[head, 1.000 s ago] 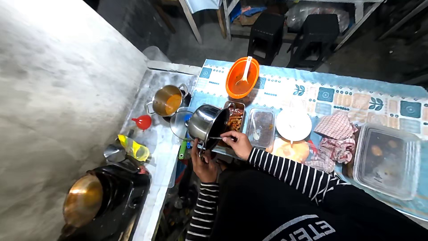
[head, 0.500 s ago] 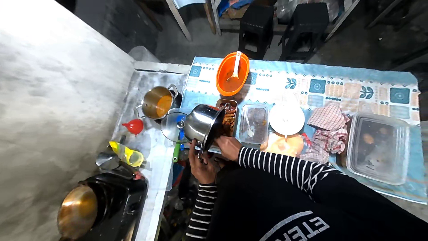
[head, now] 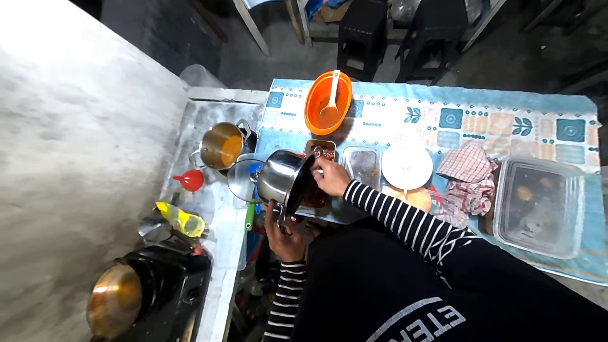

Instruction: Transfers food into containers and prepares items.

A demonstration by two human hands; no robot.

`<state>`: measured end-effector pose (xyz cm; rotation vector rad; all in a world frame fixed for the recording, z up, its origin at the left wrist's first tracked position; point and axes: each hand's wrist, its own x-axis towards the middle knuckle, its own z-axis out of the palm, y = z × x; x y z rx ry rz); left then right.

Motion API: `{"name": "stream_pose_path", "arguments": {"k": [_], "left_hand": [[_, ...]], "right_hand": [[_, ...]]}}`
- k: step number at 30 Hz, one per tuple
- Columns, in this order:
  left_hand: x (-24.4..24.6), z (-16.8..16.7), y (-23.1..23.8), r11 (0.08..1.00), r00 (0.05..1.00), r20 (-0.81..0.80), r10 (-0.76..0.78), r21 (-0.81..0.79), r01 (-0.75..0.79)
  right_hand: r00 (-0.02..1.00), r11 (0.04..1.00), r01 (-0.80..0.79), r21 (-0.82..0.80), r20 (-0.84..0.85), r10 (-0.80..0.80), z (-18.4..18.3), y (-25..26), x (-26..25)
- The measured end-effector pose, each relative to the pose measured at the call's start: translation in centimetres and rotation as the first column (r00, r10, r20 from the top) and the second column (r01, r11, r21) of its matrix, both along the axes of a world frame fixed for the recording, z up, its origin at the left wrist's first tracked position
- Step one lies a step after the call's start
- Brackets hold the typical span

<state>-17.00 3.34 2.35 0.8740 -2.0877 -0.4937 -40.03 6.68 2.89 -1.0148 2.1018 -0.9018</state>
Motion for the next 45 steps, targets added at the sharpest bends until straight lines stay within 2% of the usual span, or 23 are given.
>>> {"name": "stream_pose_path", "arguments": {"k": [2, 6, 10, 11, 13, 15, 16, 18, 21, 24, 27, 32, 36, 40, 43, 45], "left_hand": [[0.2, 0.1, -0.1, 1.000, 1.000, 0.003, -0.011, 0.001, 0.011], [0.1, 0.7, -0.3, 1.000, 1.000, 0.002, 0.003, -0.005, -0.003], [0.2, 0.8, -0.6, 1.000, 0.999, -0.023, -0.022, -0.023, 0.022], [0.1, 0.8, -0.8, 0.999, 0.999, -0.029, -0.026, -0.029, 0.025], [0.2, 0.9, -0.9, 0.999, 0.999, -0.033, -0.038, -0.035, 0.037], [0.1, 1.0, -0.8, 0.998, 0.999, -0.029, -0.046, -0.041, 0.045], [0.1, 1.0, -0.8, 0.998, 0.998, -0.027, -0.049, -0.048, 0.048], [0.0, 0.8, -1.0, 0.996, 0.997, -0.043, -0.063, -0.069, 0.060], [0.2, 0.8, -1.2, 0.995, 0.996, -0.049, -0.071, -0.072, 0.067], [0.1, 1.1, -1.0, 0.995, 0.997, -0.026, -0.073, -0.069, 0.071], [-0.2, 1.1, -1.0, 0.994, 0.996, -0.018, -0.086, -0.071, 0.085], [-0.1, 1.1, -1.2, 0.996, 0.996, -0.032, -0.081, -0.044, 0.080], [-0.2, 1.0, -1.4, 0.997, 0.997, -0.044, -0.068, -0.038, 0.067], [-0.2, 1.6, -2.2, 0.999, 0.994, -0.110, 0.002, 0.037, 0.002], [-0.2, 3.1, -2.7, 0.963, 0.960, -0.230, 0.163, 0.247, -0.104], [-0.3, 4.3, -2.7, 0.872, 0.893, -0.347, 0.287, 0.480, -0.094]], "right_hand": [[0.999, 0.999, -0.041, 0.006, -0.029, 0.041, -0.6, -1.0, -1.0], [0.959, 0.989, -0.133, -0.057, -0.261, 0.114, -3.8, -1.2, -0.8], [0.931, 0.952, -0.306, 0.000, -0.207, 0.299, -3.5, -0.1, -2.1], [0.931, 0.953, -0.302, -0.030, -0.224, 0.288, -3.2, 0.0, -2.5], [0.953, 0.970, -0.203, -0.136, -0.253, 0.164, -3.1, -0.1, -2.4], [0.967, 0.986, -0.110, -0.123, -0.245, 0.077, -3.3, -0.7, -1.5], [0.968, 0.992, -0.117, -0.054, -0.229, 0.102, -3.4, -0.9, -1.2], [0.944, 0.971, -0.231, 0.064, -0.226, 0.239, -3.6, -0.9, -1.5], [0.890, 0.933, -0.358, -0.030, -0.314, 0.331, -4.0, 0.3, -3.6], [0.897, 0.948, -0.276, -0.158, -0.396, 0.195, -3.8, 0.2, -4.0], [0.903, 0.973, -0.149, -0.174, -0.425, 0.063, -4.4, -0.4, -2.6], [0.849, 0.911, -0.373, -0.177, -0.460, 0.259, -5.2, 1.6, -4.1], [0.850, 0.927, -0.296, -0.230, -0.506, 0.146, -4.9, 2.1, -3.3], [0.808, 0.937, -0.335, -0.097, -0.542, 0.232, -4.3, 3.5, -3.1], [0.838, 0.933, -0.233, -0.274, -0.544, 0.050, -1.4, 3.7, -3.1], [0.839, 0.892, -0.210, -0.400, -0.542, -0.046, 1.3, 2.7, -2.3]]}}
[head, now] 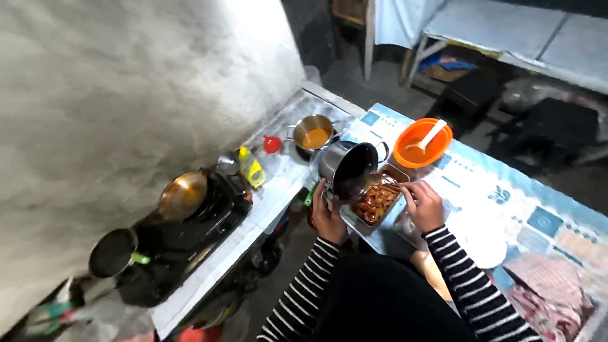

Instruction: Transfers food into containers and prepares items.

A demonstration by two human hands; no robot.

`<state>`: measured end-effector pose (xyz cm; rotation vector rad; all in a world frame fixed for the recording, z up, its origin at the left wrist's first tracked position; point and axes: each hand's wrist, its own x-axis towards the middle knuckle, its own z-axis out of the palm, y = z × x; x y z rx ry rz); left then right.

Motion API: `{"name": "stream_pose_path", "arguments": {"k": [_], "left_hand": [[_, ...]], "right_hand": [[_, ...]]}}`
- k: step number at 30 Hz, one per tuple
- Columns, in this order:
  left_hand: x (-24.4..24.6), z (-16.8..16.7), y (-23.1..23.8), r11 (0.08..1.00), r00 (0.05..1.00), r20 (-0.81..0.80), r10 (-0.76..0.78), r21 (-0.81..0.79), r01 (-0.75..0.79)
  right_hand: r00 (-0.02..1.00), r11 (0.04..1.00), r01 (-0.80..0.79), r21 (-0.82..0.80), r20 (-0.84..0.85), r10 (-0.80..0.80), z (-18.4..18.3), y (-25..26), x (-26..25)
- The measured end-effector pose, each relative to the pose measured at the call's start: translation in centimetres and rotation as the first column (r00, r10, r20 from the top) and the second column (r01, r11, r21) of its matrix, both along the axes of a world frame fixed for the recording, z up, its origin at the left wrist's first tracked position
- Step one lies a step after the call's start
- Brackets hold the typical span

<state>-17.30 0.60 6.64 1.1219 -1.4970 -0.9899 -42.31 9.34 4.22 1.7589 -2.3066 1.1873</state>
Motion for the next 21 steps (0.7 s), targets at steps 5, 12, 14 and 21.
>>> {"name": "stream_pose_path", "arguments": {"k": [5, 12, 14, 21], "left_hand": [[0.5, 4.9, 0.2, 0.875, 0.867, -0.416, 0.275, 0.482, -0.047], [8.2, 8.7, -3.4, 0.848, 0.738, -0.546, 0.397, 0.526, -0.067], [11.1, 8.0, -5.2, 0.849, 0.738, -0.526, 0.423, 0.515, -0.120], [18.1, 0.8, -11.1, 0.739, 0.733, -0.382, 0.563, 0.630, -0.239]], "right_hand": [[0.968, 0.979, -0.203, 0.023, -0.145, 0.204, 5.7, -5.7, 5.8], [0.979, 0.943, -0.181, -0.281, -0.144, 0.145, 9.8, -7.0, 7.1], [0.986, 0.960, -0.159, -0.232, -0.081, 0.144, 8.9, -5.5, 6.5], [0.991, 0.999, -0.037, 0.028, 0.133, 0.033, 1.2, 3.1, 10.2]]}}
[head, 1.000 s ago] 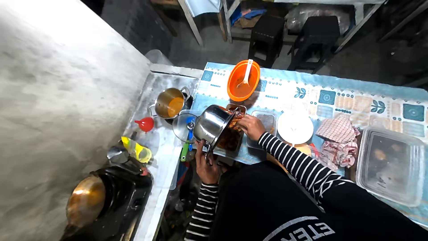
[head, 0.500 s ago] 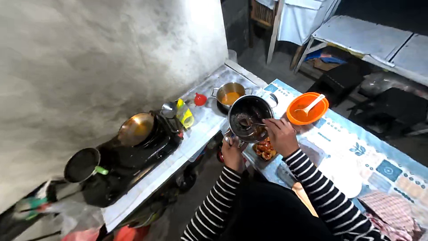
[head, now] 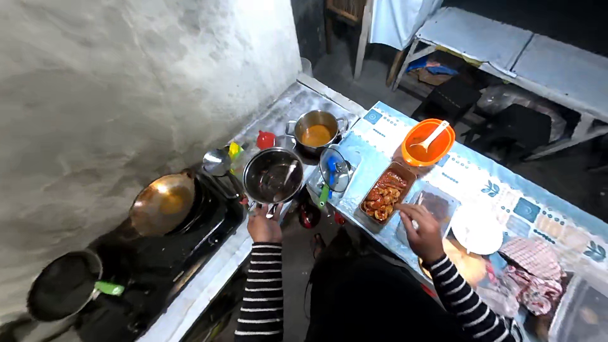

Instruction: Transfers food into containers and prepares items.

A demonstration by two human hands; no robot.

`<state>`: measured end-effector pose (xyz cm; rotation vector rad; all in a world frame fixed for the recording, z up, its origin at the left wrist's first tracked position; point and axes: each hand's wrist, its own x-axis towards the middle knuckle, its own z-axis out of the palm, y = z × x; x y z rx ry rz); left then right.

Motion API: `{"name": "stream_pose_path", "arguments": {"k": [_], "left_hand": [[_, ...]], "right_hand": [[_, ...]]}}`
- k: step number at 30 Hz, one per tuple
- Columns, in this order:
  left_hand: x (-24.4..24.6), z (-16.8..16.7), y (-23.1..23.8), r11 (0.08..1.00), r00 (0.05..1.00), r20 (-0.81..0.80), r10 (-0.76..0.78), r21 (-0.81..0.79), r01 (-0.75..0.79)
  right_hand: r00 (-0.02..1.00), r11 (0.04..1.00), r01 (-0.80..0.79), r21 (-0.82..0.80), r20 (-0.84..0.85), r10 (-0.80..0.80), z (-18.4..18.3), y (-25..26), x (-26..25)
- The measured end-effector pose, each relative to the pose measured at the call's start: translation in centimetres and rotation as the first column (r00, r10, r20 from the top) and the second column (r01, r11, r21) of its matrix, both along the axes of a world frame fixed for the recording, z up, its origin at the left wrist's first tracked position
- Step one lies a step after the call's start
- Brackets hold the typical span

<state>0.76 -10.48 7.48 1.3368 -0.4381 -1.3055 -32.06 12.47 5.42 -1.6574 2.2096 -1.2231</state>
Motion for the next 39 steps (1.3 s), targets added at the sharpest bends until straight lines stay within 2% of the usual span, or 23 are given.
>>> {"name": "stream_pose_path", "arguments": {"k": [5, 7, 10, 12, 14, 16, 18, 21, 23, 26, 28, 31, 32, 34, 36, 37, 39], "left_hand": [[1.6, -5.6, -2.3, 0.995, 0.996, 0.062, -0.067, 0.085, 0.061], [1.6, -6.5, -3.5, 0.988, 0.992, 0.069, -0.101, 0.125, 0.092], [1.9, -9.3, -5.4, 0.978, 0.985, 0.088, -0.148, 0.160, 0.133], [1.7, -10.6, -6.5, 0.973, 0.982, 0.094, -0.167, 0.176, 0.149], [1.5, -11.6, -7.5, 0.970, 0.983, 0.088, -0.164, 0.196, 0.144], [1.5, -12.8, -8.3, 0.965, 0.979, 0.092, -0.180, 0.211, 0.158], [1.5, -13.7, -9.2, 0.962, 0.974, 0.097, -0.203, 0.206, 0.180], [1.5, -14.5, -10.5, 0.965, 0.971, 0.100, -0.219, 0.167, 0.201], [1.3, -15.2, -11.1, 0.966, 0.969, 0.081, -0.235, 0.129, 0.224], [1.9, -15.6, -10.7, 0.929, 0.940, 0.044, -0.339, 0.171, 0.327], [2.5, -15.1, -8.9, 0.872, 0.900, 0.052, -0.432, 0.279, 0.402], [3.7, -15.2, -4.4, 0.788, 0.829, 0.104, -0.549, 0.396, 0.472], [3.8, -15.4, -2.7, 0.762, 0.801, 0.139, -0.582, 0.437, 0.478], [3.5, -15.7, 0.5, 0.673, 0.694, 0.188, -0.695, 0.509, 0.537], [1.7, -14.6, 3.4, 0.571, 0.536, 0.236, -0.811, 0.524, 0.632], [0.1, -13.3, 4.4, 0.503, 0.427, 0.267, -0.864, 0.506, 0.700], [-3.2, -10.8, 5.6, 0.310, 0.166, 0.358, -0.919, 0.393, 0.866]], "right_hand": [[0.993, 0.957, 0.005, 0.290, 0.114, -0.039, -3.6, 6.3, 6.1], [0.987, 0.891, 0.054, 0.450, 0.113, -0.117, -4.2, 7.4, 8.1], [0.929, 0.732, 0.247, 0.634, 0.061, -0.366, -6.1, 8.7, 10.0], [0.805, 0.620, 0.399, 0.676, 0.065, -0.589, -7.3, 9.6, 10.1], [0.601, 0.484, 0.529, 0.697, 0.095, -0.794, -8.2, 10.3, 9.4], [0.388, 0.357, 0.610, 0.707, 0.126, -0.913, -8.4, 10.8, 8.7], [0.288, 0.302, 0.672, 0.676, 0.138, -0.948, -7.8, 10.3, 7.7], [0.303, 0.290, 0.729, 0.620, 0.087, -0.949, -6.6, 9.1, 6.3], [0.236, 0.212, 0.786, 0.581, 0.035, -0.971, -6.3, 9.2, 5.0], [-0.007, 0.031, 0.796, 0.604, 0.061, -0.998, -7.2, 11.4, 2.7], [-0.234, -0.071, 0.743, 0.665, 0.159, -0.959, -7.5, 13.2, 1.2], [-0.504, -0.106, 0.662, 0.742, 0.335, -0.796, -8.6, 15.8, -1.0], [-0.548, -0.099, 0.659, 0.746, 0.386, -0.743, -9.3, 16.4, -1.4], [-0.559, -0.112, 0.685, 0.720, 0.420, -0.714, -10.2, 17.5, -1.9], [-0.550, -0.159, 0.711, 0.685, 0.400, -0.733, -9.4, 17.9, -1.1], [-0.553, -0.206, 0.740, 0.640, 0.405, -0.729, -8.6, 18.0, -0.3], [-0.549, -0.311, 0.814, 0.490, 0.475, -0.688, -7.2, 18.4, 1.3]]}}
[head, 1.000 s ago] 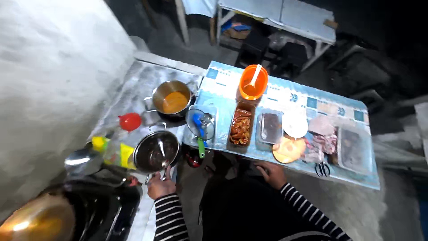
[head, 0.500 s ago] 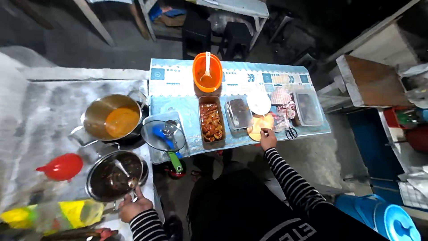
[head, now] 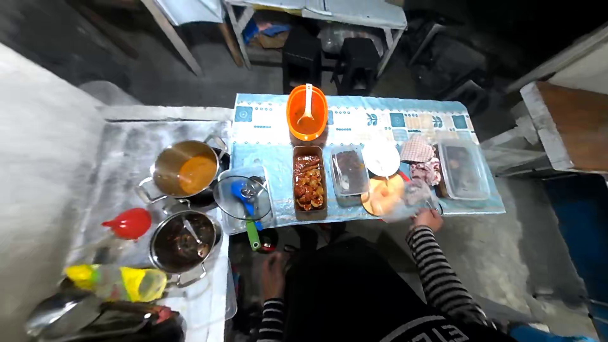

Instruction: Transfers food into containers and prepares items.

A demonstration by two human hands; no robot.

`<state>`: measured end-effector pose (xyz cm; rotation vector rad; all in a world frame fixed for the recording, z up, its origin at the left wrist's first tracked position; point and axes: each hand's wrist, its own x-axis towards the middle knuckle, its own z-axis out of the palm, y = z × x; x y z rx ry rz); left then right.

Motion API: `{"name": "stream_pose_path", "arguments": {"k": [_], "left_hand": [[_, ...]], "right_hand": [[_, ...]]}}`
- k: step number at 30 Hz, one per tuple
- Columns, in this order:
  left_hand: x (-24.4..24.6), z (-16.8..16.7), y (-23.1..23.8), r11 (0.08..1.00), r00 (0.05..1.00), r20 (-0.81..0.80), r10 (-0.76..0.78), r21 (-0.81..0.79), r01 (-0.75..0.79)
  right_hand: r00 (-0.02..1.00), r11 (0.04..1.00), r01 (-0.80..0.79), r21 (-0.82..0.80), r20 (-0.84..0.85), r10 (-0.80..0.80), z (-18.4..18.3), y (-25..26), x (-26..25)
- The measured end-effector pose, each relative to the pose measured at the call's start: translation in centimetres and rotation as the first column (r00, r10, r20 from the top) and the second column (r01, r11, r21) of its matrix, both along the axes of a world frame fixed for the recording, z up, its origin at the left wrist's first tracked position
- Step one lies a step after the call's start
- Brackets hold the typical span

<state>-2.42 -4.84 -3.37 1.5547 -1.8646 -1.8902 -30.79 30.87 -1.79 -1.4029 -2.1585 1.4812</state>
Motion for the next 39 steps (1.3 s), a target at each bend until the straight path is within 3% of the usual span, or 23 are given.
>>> {"name": "stream_pose_path", "arguments": {"k": [2, 3, 5, 7, 9, 12, 14, 18, 23, 27, 35, 39], "left_hand": [[-3.6, 1.1, 1.1, 0.946, 0.954, -0.145, -0.261, -0.234, 0.223], [-5.6, 1.3, 1.7, 0.906, 0.917, -0.233, -0.324, -0.357, 0.229], [-9.3, 1.6, 2.6, 0.800, 0.831, -0.385, -0.401, -0.590, 0.112], [-12.4, 1.8, 2.9, 0.684, 0.766, -0.436, -0.473, -0.730, 0.008], [-14.9, 3.0, 3.5, 0.557, 0.811, -0.284, -0.512, -0.828, 0.062], [-17.4, 4.0, 5.1, 0.380, 0.887, 0.190, -0.421, -0.851, 0.363], [-18.6, 3.2, 5.7, 0.390, 0.882, 0.354, -0.310, -0.799, 0.458], [-20.6, 1.9, 5.6, 0.471, 0.876, 0.461, -0.145, -0.746, 0.470], [-22.6, 0.9, 6.1, 0.548, 0.789, 0.589, -0.178, -0.606, 0.576], [-24.0, -0.6, 5.8, 0.537, 0.757, 0.634, -0.161, -0.587, 0.606], [-25.5, -3.6, 5.1, 0.413, 0.766, 0.638, -0.078, -0.678, 0.607], [-24.6, -3.7, 5.4, 0.434, 0.785, 0.617, -0.049, -0.695, 0.573]], "right_hand": [[0.987, 1.000, -0.011, 0.011, -0.157, 0.013, 2.1, 0.1, 0.4], [0.972, 0.995, -0.098, -0.025, -0.217, 0.090, 3.7, -0.7, 0.1], [0.891, 0.915, -0.386, -0.119, -0.306, 0.336, 6.6, -4.0, -0.7], [0.707, 0.708, -0.690, -0.152, -0.352, 0.613, 7.8, -8.9, -2.0], [0.519, 0.500, -0.853, -0.151, -0.357, 0.777, 7.1, -14.3, -3.5], [0.341, 0.305, -0.938, -0.165, -0.268, 0.901, 5.1, -20.4, -4.9], [0.236, 0.201, -0.966, -0.164, -0.230, 0.944, 4.3, -22.6, -5.6], [0.004, -0.001, -0.997, -0.079, -0.072, 0.997, 5.1, -24.0, -8.1], [-0.184, -0.238, -0.952, 0.193, 0.263, 0.947, 4.2, -25.4, -13.9], [-0.313, -0.463, -0.852, 0.245, 0.470, 0.825, 2.9, -27.3, -16.7], [-0.417, -0.590, -0.787, 0.181, 0.549, 0.724, 1.1, -28.8, -18.9], [-0.482, -0.700, -0.680, 0.220, 0.585, 0.652, 0.4, -28.9, -18.6]]}}
